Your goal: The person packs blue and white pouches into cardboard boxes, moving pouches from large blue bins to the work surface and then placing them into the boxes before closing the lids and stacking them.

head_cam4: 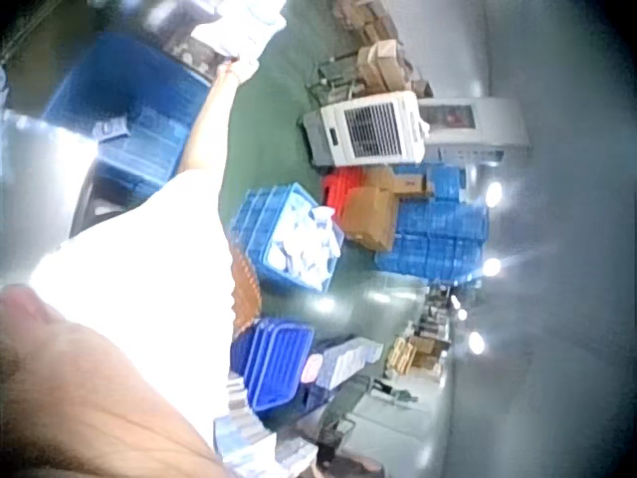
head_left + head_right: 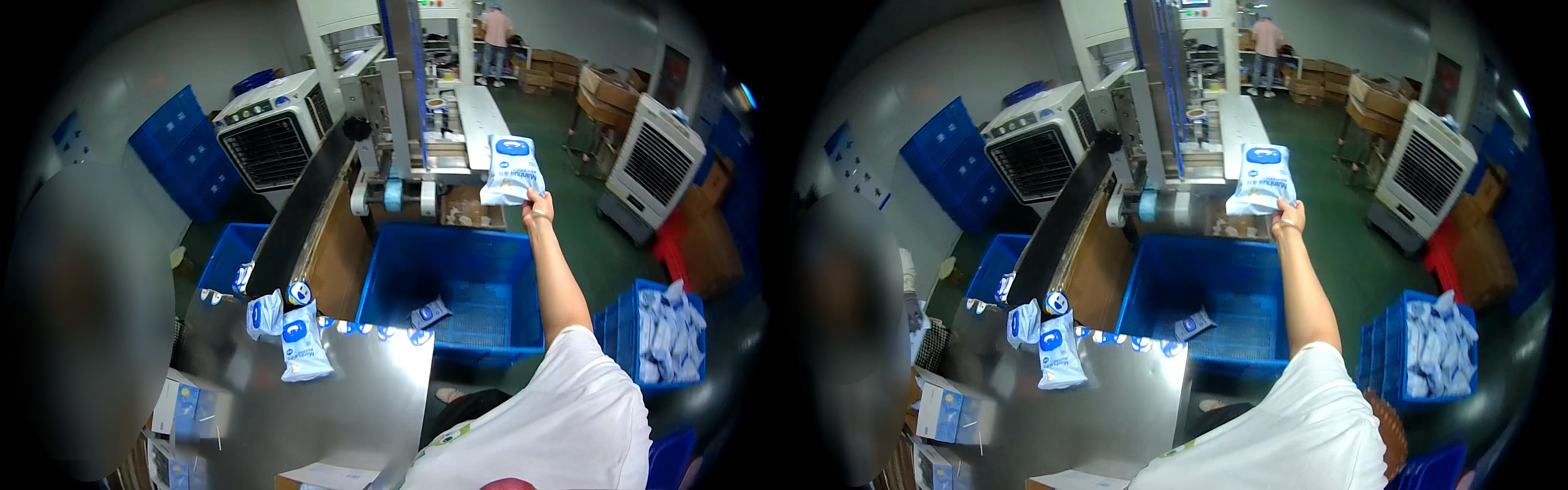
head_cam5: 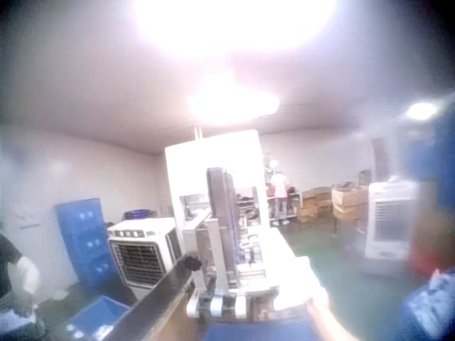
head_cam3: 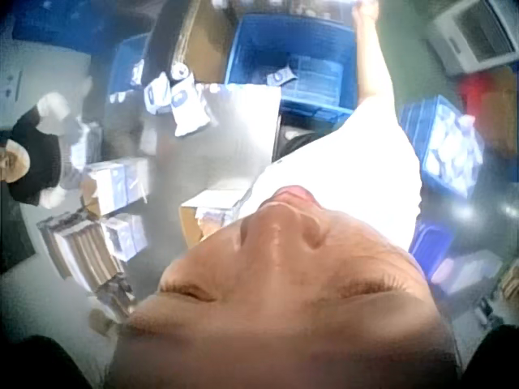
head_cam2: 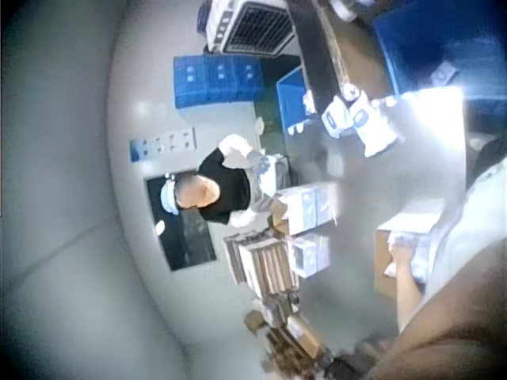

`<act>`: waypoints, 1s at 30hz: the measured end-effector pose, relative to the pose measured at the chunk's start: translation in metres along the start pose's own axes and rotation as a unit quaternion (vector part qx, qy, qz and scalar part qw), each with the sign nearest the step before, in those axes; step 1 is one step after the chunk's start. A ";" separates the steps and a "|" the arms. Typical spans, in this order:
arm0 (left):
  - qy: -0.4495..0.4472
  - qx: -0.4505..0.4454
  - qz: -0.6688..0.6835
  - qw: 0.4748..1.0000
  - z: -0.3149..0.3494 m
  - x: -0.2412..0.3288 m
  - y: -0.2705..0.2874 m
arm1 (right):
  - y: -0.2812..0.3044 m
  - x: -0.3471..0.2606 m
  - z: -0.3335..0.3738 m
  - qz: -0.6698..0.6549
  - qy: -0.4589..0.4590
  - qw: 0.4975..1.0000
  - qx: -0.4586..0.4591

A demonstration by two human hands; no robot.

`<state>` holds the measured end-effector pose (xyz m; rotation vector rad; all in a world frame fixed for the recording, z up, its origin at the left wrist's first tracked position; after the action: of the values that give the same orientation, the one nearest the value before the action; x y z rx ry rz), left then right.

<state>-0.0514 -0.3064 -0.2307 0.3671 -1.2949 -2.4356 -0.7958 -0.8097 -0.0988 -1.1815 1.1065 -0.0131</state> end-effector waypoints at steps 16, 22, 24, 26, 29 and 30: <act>-0.424 0.269 0.649 0.571 0.241 0.222 0.291 | -0.081 0.268 0.313 0.309 -0.301 0.662 -0.613; -0.486 0.424 0.629 0.434 0.340 0.221 0.255 | -0.067 0.160 0.679 0.199 -0.528 0.155 -0.811; -0.449 0.493 0.592 0.452 0.388 0.201 0.242 | -0.051 0.152 0.725 0.267 -0.515 0.115 -0.806; -0.413 0.564 0.533 0.477 0.437 0.198 0.216 | -0.018 0.159 0.748 0.282 -0.568 0.080 -0.769; -0.296 0.639 0.488 0.515 0.502 0.199 0.185 | 0.007 0.211 0.750 0.329 -0.574 0.206 -0.721; -0.245 0.640 0.480 0.547 0.516 0.196 0.170 | 0.003 0.211 0.748 0.313 -0.571 0.277 -0.706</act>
<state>-0.3961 -0.0950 0.1821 -0.6473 -2.3917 -0.3264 -0.1741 -0.3795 -0.2792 -1.4243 -0.2586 2.5544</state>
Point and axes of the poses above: each hand's wrist, its own z-axis away from the middle knuckle, its own y-axis out of the back of the hand, x = y × z, the point moved 8 cm from there along -z, towards the middle knuckle, and after that the axes turned 11 degrees about -x, right-handed, at the moved point
